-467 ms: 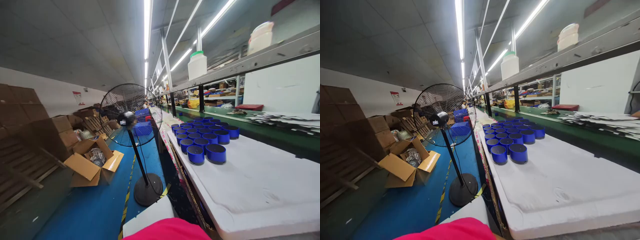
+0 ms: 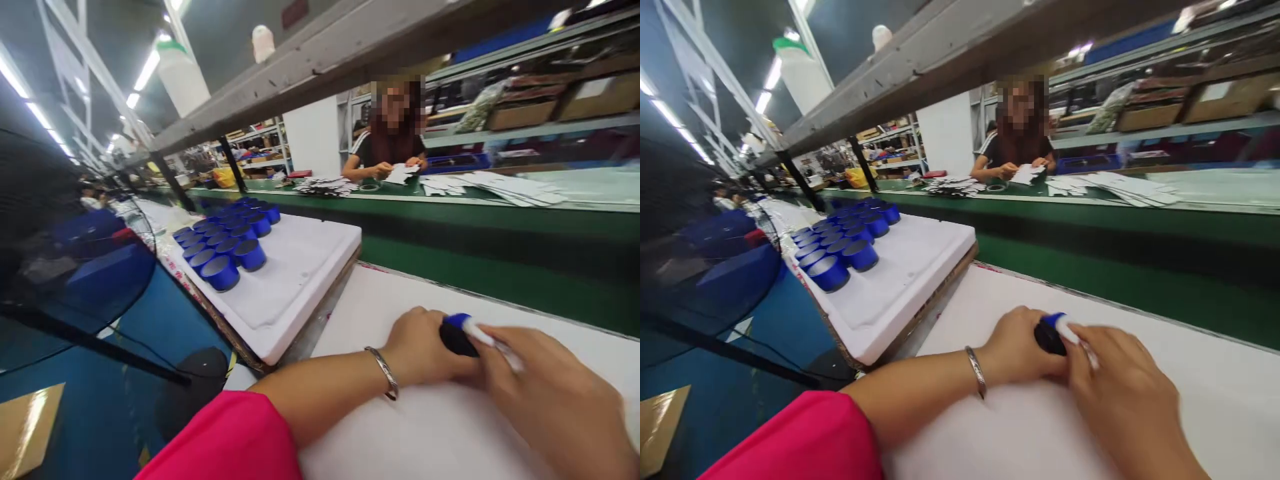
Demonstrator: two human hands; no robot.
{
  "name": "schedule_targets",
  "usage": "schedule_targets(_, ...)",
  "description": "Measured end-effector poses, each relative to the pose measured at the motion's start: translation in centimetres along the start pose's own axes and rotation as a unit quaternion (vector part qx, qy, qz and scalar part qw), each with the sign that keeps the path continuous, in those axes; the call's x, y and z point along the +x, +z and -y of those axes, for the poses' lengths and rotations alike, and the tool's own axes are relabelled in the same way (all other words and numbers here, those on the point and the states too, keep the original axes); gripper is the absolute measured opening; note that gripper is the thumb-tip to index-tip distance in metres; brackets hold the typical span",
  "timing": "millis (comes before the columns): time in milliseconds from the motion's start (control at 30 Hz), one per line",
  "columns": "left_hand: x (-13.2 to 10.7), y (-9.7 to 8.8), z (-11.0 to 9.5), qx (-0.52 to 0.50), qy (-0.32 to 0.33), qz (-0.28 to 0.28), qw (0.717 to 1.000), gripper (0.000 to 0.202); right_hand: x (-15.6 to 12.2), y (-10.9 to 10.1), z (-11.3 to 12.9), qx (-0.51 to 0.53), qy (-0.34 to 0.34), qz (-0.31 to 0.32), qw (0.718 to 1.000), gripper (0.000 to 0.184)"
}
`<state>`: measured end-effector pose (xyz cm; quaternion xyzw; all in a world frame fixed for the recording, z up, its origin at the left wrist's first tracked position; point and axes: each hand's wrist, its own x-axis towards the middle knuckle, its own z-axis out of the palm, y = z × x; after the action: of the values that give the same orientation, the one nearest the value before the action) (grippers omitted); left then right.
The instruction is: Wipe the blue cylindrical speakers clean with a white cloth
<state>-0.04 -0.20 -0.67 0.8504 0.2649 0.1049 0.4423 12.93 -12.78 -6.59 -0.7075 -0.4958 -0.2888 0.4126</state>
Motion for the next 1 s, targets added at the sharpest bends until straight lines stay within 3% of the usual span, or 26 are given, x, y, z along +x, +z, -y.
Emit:
schedule_targets(167, -0.5, -0.3, 0.4, 0.009, -0.020, 0.014, 1.000, 0.048, 1.1, -0.5, 0.9, -0.021, -0.019, -0.001, 1.000, 0.032)
schedule_targets(300, -0.6, -0.1, 0.0, 0.012, -0.028, 0.008, 1.000, 0.053, 0.4, -1.9, 2.0, -0.008, -0.090, -0.014, 0.996, 0.020)
schedule_targets(433, -0.8, -0.1, -0.2, 0.044, -0.031, -0.008, 0.999, 0.045, 2.2, -0.6, 1.9, 0.003, -0.138, -0.031, 0.990, 0.022)
schedule_targets(667, -1.0, 0.2, 0.1, 0.024, -0.009, -0.001, 1.000, 0.049, 0.9, -1.8, 2.8, -0.004, -0.145, -0.023, 0.989, 0.022)
schedule_targets(867, -0.9, 0.8, 0.6, 0.051, 0.011, -0.021, 0.998, 0.060, 3.7, 0.1, 2.1, -0.014, -0.133, -0.016, 0.991, 0.032)
schedule_targets(1000, -0.9, 1.3, 1.1, 0.057, 0.039, -0.019, 0.997, 0.059, 1.2, -2.2, 2.9, -0.016, -0.139, -0.016, 0.990, 0.020)
